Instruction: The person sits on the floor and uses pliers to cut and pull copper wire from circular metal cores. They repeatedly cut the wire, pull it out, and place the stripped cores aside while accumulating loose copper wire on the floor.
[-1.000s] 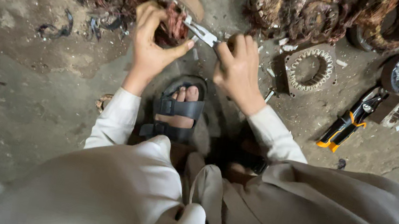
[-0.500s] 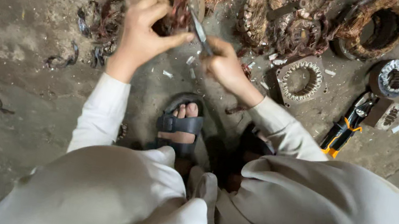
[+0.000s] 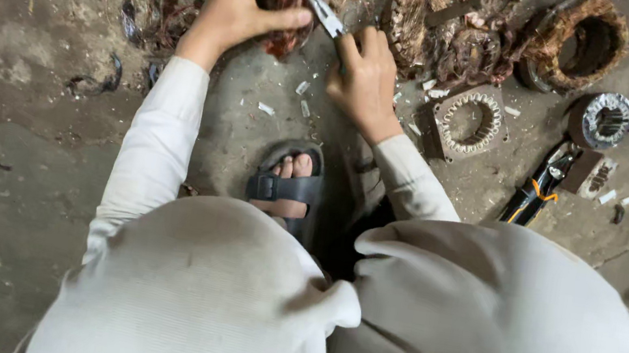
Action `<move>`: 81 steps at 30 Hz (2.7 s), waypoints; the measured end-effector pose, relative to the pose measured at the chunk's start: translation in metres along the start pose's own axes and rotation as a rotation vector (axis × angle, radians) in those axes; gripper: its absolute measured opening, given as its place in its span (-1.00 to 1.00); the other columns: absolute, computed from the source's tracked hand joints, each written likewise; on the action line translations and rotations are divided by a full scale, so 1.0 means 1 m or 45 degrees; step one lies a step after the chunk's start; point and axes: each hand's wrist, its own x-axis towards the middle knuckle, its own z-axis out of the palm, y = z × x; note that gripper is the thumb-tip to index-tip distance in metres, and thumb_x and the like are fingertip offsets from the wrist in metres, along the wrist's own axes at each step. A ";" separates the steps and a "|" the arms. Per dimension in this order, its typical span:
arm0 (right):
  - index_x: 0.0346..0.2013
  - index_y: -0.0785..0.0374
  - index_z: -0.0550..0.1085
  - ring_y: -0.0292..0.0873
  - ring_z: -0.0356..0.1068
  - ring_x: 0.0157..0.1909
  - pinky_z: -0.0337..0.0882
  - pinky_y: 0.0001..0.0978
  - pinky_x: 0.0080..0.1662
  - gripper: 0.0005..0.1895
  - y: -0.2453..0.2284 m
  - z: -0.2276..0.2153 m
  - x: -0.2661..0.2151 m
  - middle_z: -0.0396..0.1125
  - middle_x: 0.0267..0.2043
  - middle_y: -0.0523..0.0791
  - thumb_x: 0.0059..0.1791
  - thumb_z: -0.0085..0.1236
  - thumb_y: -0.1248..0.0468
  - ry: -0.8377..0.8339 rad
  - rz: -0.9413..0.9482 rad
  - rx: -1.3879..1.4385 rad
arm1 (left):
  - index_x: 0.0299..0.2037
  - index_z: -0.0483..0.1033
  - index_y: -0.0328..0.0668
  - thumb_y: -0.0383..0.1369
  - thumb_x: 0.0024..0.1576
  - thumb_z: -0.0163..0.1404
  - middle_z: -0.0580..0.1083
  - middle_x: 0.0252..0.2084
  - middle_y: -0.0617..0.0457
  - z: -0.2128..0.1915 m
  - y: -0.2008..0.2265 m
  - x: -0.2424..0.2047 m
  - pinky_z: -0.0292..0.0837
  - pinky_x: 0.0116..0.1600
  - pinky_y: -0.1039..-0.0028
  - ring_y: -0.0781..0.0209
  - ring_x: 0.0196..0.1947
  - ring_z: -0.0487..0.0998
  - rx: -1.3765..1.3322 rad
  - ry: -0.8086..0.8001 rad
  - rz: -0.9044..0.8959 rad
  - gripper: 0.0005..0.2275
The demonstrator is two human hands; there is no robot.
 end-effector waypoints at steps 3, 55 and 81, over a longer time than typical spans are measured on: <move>-0.24 0.38 0.41 0.20 0.26 -0.17 0.28 0.00 -0.17 -0.66 -0.009 -0.043 -0.028 0.18 -0.24 0.09 -0.28 0.25 0.39 -0.089 0.020 0.107 | 0.55 0.20 -0.13 0.11 0.10 0.39 0.10 0.51 -0.30 0.007 0.038 -0.019 0.11 0.55 -0.11 -0.37 0.52 0.08 0.059 0.088 0.279 -0.09; 0.15 0.29 0.48 -0.09 0.52 -0.17 0.48 -0.26 -0.11 -0.42 0.098 -0.154 -0.155 0.53 -0.13 0.07 -0.17 0.14 0.22 -1.239 1.363 0.593 | 0.33 0.41 -0.27 -0.12 0.32 -0.11 0.39 0.38 -0.15 0.202 0.150 -0.070 -0.01 0.57 0.01 -0.09 0.42 0.38 -0.171 -0.147 0.260 -0.53; -0.15 0.42 0.32 0.25 0.32 -0.09 0.36 0.05 -0.10 -0.66 0.097 -0.170 -0.207 0.27 -0.17 0.13 -0.19 0.12 0.41 -0.614 0.421 0.447 | 0.31 0.45 -0.17 -0.15 0.36 -0.14 0.44 0.34 -0.03 0.215 0.157 -0.073 0.13 0.58 0.09 0.02 0.42 0.40 -0.102 -0.249 0.347 -0.59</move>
